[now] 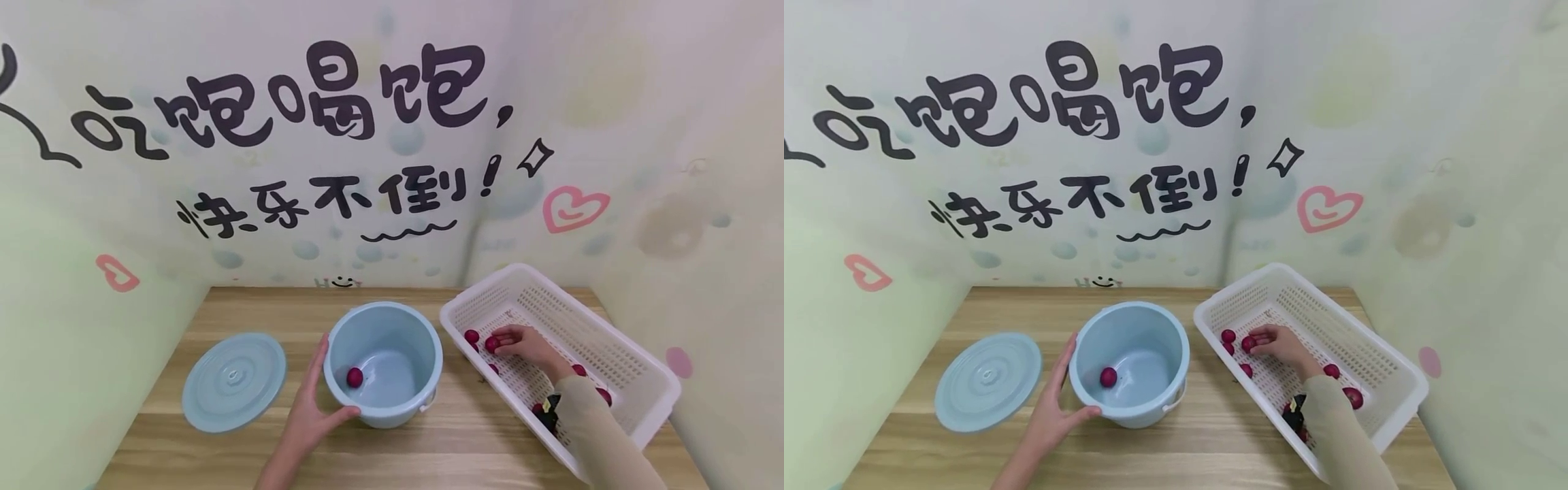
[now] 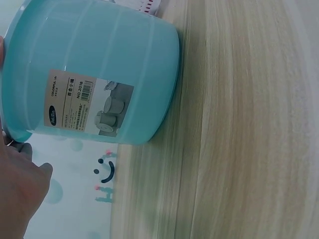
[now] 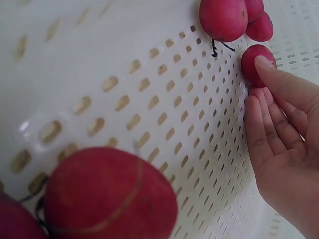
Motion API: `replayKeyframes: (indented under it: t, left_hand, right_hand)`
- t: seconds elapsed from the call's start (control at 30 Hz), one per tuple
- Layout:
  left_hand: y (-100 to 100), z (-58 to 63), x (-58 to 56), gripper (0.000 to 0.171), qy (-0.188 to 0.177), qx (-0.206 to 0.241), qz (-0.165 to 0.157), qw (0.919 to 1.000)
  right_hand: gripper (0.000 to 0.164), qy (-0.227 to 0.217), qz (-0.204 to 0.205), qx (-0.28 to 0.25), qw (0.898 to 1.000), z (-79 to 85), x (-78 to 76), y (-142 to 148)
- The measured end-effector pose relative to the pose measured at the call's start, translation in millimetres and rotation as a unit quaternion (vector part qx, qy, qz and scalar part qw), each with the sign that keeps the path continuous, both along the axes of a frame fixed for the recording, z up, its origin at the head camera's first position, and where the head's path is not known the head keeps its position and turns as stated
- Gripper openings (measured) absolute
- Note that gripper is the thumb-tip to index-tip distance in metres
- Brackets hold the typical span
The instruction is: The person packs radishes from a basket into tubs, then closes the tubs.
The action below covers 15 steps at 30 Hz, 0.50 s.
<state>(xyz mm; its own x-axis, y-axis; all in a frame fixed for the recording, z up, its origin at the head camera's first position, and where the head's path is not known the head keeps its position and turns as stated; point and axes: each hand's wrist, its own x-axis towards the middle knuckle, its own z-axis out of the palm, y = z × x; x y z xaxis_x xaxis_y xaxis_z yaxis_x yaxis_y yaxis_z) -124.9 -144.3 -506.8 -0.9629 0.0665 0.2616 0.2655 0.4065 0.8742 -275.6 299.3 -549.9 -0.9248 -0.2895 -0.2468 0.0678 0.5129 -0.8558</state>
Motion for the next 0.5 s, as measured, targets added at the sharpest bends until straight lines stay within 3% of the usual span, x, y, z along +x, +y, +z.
replayKeyframes:
  t: [0.5]
  left_hand:
    - [-0.8, -0.1, 1.6, 0.125, 0.012, -0.009, -0.001, 0.9999]
  right_hand:
    - [0.040, 0.008, -0.039, 0.065, 0.997, -0.1, 2.1, -6.5]
